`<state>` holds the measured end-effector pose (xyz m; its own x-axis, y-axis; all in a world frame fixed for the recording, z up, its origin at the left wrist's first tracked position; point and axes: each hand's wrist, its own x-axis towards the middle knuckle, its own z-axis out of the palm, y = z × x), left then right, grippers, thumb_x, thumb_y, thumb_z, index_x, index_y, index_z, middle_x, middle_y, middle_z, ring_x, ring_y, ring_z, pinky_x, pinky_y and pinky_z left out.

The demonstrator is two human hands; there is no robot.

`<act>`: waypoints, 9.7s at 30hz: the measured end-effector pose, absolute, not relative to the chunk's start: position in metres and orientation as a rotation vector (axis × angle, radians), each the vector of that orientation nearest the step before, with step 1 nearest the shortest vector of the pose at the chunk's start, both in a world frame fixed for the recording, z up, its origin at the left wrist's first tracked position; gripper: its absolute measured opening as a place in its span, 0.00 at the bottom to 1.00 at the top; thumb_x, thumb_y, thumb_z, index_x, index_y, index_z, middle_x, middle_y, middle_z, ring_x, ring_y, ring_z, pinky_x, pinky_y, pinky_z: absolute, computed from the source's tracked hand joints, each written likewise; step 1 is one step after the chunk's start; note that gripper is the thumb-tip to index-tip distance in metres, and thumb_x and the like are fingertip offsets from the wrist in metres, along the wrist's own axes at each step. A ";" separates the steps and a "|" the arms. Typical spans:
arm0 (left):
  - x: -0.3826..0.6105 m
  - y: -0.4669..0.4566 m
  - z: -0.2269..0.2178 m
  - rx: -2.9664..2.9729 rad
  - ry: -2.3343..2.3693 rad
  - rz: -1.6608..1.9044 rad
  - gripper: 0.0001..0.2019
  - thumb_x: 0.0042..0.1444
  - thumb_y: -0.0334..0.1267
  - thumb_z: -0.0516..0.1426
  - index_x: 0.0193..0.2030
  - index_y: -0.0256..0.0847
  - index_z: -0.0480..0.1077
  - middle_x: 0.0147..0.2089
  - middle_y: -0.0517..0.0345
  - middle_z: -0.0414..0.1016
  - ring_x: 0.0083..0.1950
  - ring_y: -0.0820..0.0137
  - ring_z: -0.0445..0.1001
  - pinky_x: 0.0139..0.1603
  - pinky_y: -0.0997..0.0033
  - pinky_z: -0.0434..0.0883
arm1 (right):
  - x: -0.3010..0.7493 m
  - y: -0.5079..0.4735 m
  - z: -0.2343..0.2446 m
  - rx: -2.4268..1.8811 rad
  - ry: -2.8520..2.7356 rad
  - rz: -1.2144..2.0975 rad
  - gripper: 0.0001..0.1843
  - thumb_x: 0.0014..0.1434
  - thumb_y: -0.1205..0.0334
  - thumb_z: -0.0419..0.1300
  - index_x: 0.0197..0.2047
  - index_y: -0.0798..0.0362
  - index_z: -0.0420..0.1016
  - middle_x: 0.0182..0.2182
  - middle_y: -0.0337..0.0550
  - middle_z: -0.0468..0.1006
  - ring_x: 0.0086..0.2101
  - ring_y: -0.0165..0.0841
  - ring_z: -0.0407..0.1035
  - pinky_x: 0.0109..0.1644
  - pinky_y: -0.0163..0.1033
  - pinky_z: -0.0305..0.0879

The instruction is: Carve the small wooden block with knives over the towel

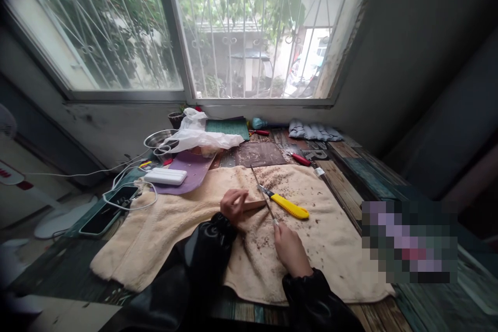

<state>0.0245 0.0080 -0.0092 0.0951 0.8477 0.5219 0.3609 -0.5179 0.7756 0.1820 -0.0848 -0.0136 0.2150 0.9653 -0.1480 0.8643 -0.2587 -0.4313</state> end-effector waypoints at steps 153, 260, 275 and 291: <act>0.038 -0.002 -0.012 2.575 1.443 0.796 0.09 0.53 0.40 0.47 0.33 0.44 0.67 0.32 0.59 0.67 0.35 0.72 0.62 0.34 0.73 0.57 | 0.166 -0.064 -0.009 -2.316 -1.741 0.439 0.19 0.56 0.60 0.38 0.35 0.56 0.68 0.30 0.48 0.73 0.30 0.31 0.66 0.29 0.31 0.50; 0.036 -0.002 -0.009 2.630 1.332 0.827 0.09 0.52 0.41 0.48 0.29 0.44 0.68 0.30 0.59 0.66 0.35 0.72 0.62 0.33 0.73 0.58 | 0.174 -0.107 -0.019 -2.331 -1.711 0.529 0.18 0.55 0.56 0.36 0.27 0.51 0.64 0.25 0.44 0.73 0.28 0.32 0.65 0.28 0.32 0.50; 0.038 -0.004 -0.009 2.636 1.387 0.791 0.08 0.52 0.40 0.48 0.30 0.43 0.67 0.31 0.59 0.66 0.36 0.71 0.62 0.33 0.72 0.57 | 0.168 -0.086 -0.012 -2.348 -1.747 0.440 0.18 0.56 0.59 0.38 0.33 0.54 0.67 0.28 0.47 0.73 0.28 0.30 0.65 0.27 0.32 0.49; 0.039 -0.005 -0.012 2.619 1.383 0.863 0.08 0.51 0.40 0.49 0.28 0.43 0.67 0.30 0.59 0.66 0.35 0.72 0.62 0.32 0.71 0.57 | 0.171 -0.078 -0.011 -2.257 -1.755 0.492 0.18 0.56 0.61 0.38 0.30 0.55 0.67 0.26 0.45 0.72 0.27 0.29 0.64 0.28 0.31 0.49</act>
